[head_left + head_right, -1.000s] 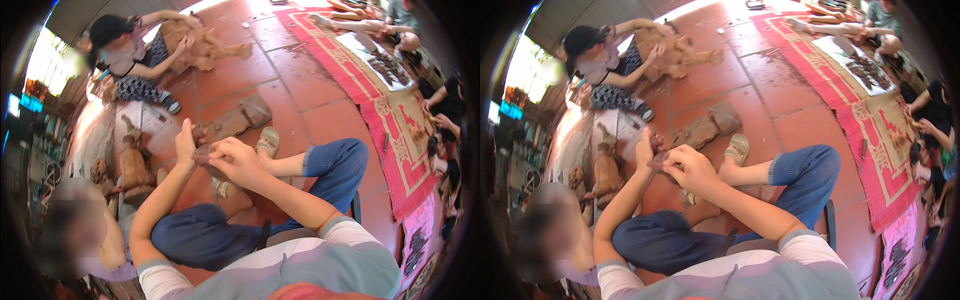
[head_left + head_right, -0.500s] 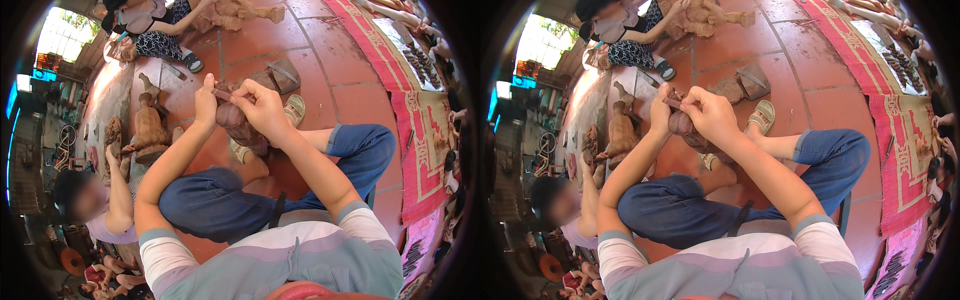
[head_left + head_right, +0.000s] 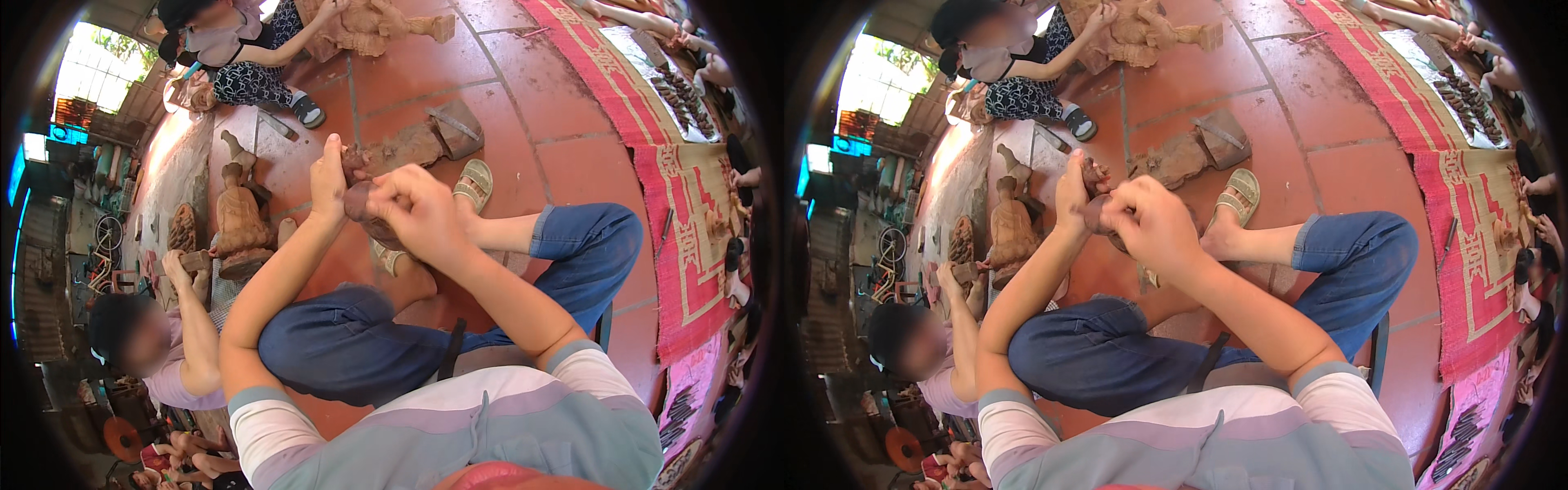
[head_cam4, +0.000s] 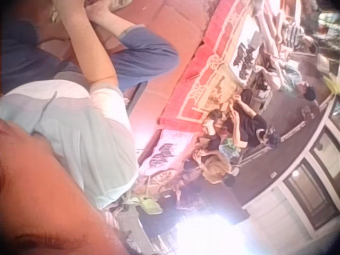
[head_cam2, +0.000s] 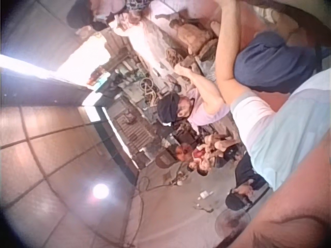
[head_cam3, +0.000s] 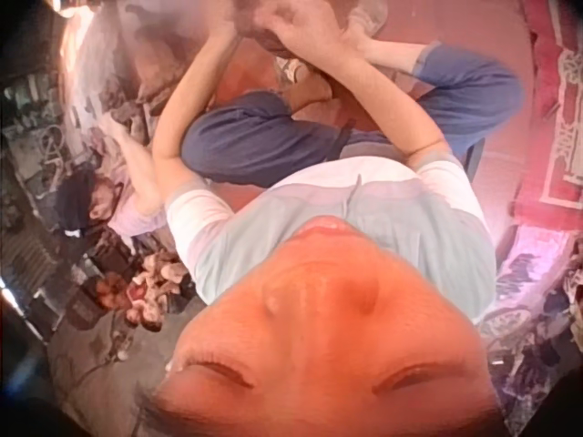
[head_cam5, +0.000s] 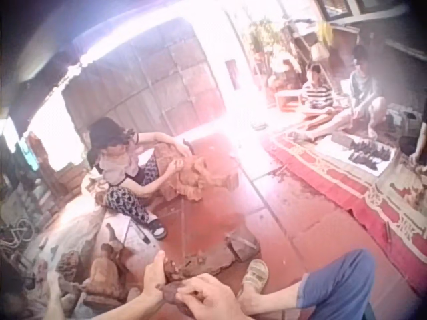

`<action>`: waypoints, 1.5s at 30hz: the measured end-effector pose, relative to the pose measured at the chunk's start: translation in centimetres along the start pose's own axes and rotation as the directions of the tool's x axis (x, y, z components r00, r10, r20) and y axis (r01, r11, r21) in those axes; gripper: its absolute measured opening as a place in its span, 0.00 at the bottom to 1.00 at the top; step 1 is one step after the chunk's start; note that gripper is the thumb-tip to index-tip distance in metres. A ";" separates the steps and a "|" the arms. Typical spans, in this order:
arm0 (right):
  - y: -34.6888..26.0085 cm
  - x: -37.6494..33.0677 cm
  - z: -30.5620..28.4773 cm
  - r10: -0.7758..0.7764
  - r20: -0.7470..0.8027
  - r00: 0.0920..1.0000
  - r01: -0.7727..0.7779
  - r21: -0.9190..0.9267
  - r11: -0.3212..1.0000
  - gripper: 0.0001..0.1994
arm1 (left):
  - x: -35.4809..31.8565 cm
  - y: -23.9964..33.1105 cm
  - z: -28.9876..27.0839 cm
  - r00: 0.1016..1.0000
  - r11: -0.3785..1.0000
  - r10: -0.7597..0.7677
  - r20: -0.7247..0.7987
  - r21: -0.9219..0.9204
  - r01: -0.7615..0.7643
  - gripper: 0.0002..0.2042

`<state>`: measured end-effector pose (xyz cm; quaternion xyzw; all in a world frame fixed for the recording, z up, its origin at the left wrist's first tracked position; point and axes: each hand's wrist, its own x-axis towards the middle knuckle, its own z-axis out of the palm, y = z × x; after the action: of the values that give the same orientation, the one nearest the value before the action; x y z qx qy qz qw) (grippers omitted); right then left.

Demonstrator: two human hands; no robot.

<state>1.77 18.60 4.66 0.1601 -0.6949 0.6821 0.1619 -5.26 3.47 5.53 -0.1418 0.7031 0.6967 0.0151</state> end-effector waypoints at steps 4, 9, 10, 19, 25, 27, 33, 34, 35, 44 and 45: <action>-0.1 2.3 -0.1 0.328 0.127 0.936 -0.344 0.135 0.929 0.04 | 1.4 -1.8 -1.0 0.990 0.991 0.136 -0.045 0.012 -0.135 0.22; 1.5 -1.4 0.1 0.020 -0.014 1.000 -0.018 0.091 0.996 0.02 | -0.6 0.1 0.4 1.000 0.999 0.019 0.004 -0.028 -0.019 0.20; 1.9 -1.8 -0.3 0.021 -0.014 1.000 -0.020 0.102 0.995 0.02 | -0.4 -0.1 -0.1 0.999 0.999 0.040 0.021 -0.022 -0.040 0.20; 1.8 -0.9 -3.1 -0.079 -0.096 0.992 0.102 0.262 0.960 0.04 | 0.2 -0.7 -1.2 0.998 0.996 0.065 -0.007 -0.067 -0.065 0.19; 8.1 -1.2 -3.2 -0.193 0.085 0.977 0.187 0.080 0.979 0.06 | -1.0 1.6 0.9 0.999 0.999 0.042 0.000 -0.003 -0.042 0.19; 13.0 -2.7 -6.0 -0.107 0.186 0.977 0.137 -0.158 0.978 0.06 | 0.2 0.4 0.4 0.996 0.996 0.091 0.011 -0.002 -0.091 0.19; 2.7 1.8 -3.1 -0.295 0.142 0.945 0.253 0.256 0.933 0.08 | 0.3 -0.5 -1.1 0.999 1.000 0.026 -0.046 0.012 -0.025 0.25; 3.5 1.9 -2.7 -0.262 0.155 0.952 0.204 0.311 0.928 0.08 | 0.0 -0.4 -1.3 0.999 0.999 0.033 -0.040 0.035 -0.031 0.25; 5.4 1.8 -2.5 -0.232 0.166 0.959 0.163 0.351 0.922 0.08 | 0.3 -0.3 -1.1 0.999 0.998 0.042 -0.018 0.052 -0.041 0.25; 3.2 2.1 -3.4 -0.048 0.148 0.988 -0.022 0.436 0.900 0.12 | 1.1 -1.5 -2.3 0.998 0.997 0.050 0.031 0.056 -0.052 0.25; 3.8 2.8 -2.3 -0.340 0.181 0.923 0.255 0.375 0.891 0.11 | 0.9 -1.0 -2.1 0.999 0.997 0.045 0.014 0.063 -0.045 0.25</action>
<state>-2.40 21.00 2.51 0.3727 -0.5464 0.7351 0.1489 -5.48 1.27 4.43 -0.1211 0.7276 0.6752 0.0082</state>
